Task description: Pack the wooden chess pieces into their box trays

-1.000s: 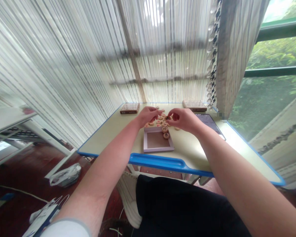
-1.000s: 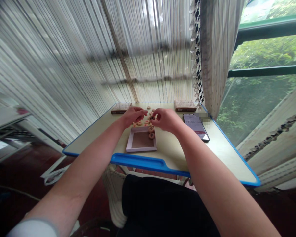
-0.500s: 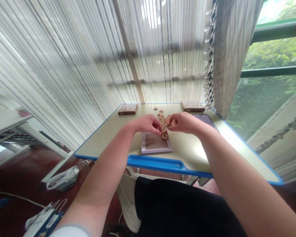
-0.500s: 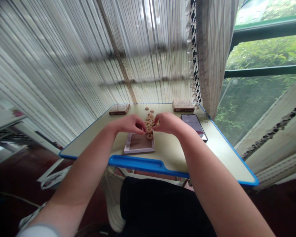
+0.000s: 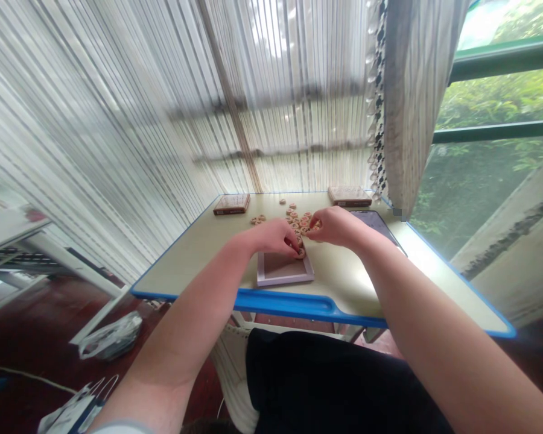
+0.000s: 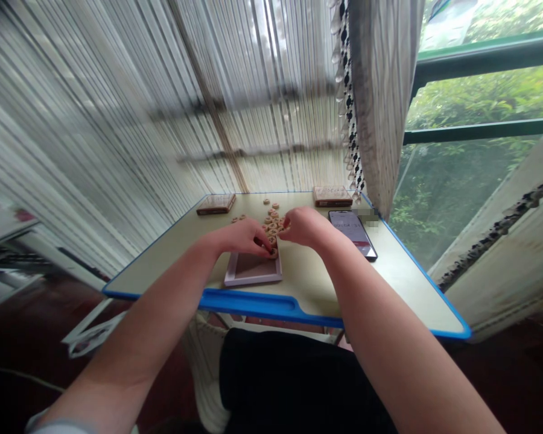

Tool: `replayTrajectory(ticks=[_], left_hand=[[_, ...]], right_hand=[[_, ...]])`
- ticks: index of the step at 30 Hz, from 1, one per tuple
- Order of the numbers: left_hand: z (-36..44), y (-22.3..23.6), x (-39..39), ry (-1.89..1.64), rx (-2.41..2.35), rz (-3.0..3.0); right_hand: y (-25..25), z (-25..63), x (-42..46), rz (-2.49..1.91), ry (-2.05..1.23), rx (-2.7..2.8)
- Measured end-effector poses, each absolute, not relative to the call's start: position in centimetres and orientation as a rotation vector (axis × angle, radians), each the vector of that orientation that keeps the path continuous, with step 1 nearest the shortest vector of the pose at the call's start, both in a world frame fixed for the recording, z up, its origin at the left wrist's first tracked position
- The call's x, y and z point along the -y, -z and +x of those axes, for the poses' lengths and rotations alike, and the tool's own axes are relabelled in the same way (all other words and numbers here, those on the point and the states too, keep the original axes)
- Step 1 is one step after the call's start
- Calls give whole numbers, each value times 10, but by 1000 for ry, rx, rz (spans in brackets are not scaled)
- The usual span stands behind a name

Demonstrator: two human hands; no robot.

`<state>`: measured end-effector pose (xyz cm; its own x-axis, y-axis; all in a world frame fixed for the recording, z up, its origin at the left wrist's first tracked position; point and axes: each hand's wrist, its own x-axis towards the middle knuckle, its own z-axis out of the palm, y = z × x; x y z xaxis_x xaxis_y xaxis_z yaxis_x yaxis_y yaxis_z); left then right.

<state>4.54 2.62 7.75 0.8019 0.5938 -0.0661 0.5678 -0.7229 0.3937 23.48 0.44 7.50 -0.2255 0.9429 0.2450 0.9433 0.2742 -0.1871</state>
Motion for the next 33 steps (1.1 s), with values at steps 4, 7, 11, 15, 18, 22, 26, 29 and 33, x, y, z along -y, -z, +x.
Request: replayTrajectory(ticks=[4,7,11,15,18,22,26,29,33], left_hand=[[47,-73,-30,-71,-876,2638],[48,-72,-31,-69,-886,2626],[48,-71,-30,-103,-893,2595],[47,-71,-30,-146,-877,2584],[47,-71,-30,-158,-882,2558],[47,-71,-31,-169,-871,2536],[46,-71,-30,-163,-861,2516],[45,-73,-27,-210,-887,2455],[39,-77,-28,-427,-976,2461]], right_hand=[[-74,236,-5,-1727,13,2252],[-74,236,-5,-1727,8,2275],[-74,237,-4,-1732,-4,2272],[-75,237,-3,-1733,-24,2272],[-76,236,-2,-1739,-20,2273],[-77,237,-2,-1742,-11,2272],[-76,237,-4,-1727,-10,2263],[-77,239,-3,-1688,-30,2250],[-82,239,2,-1677,-64,2241]])
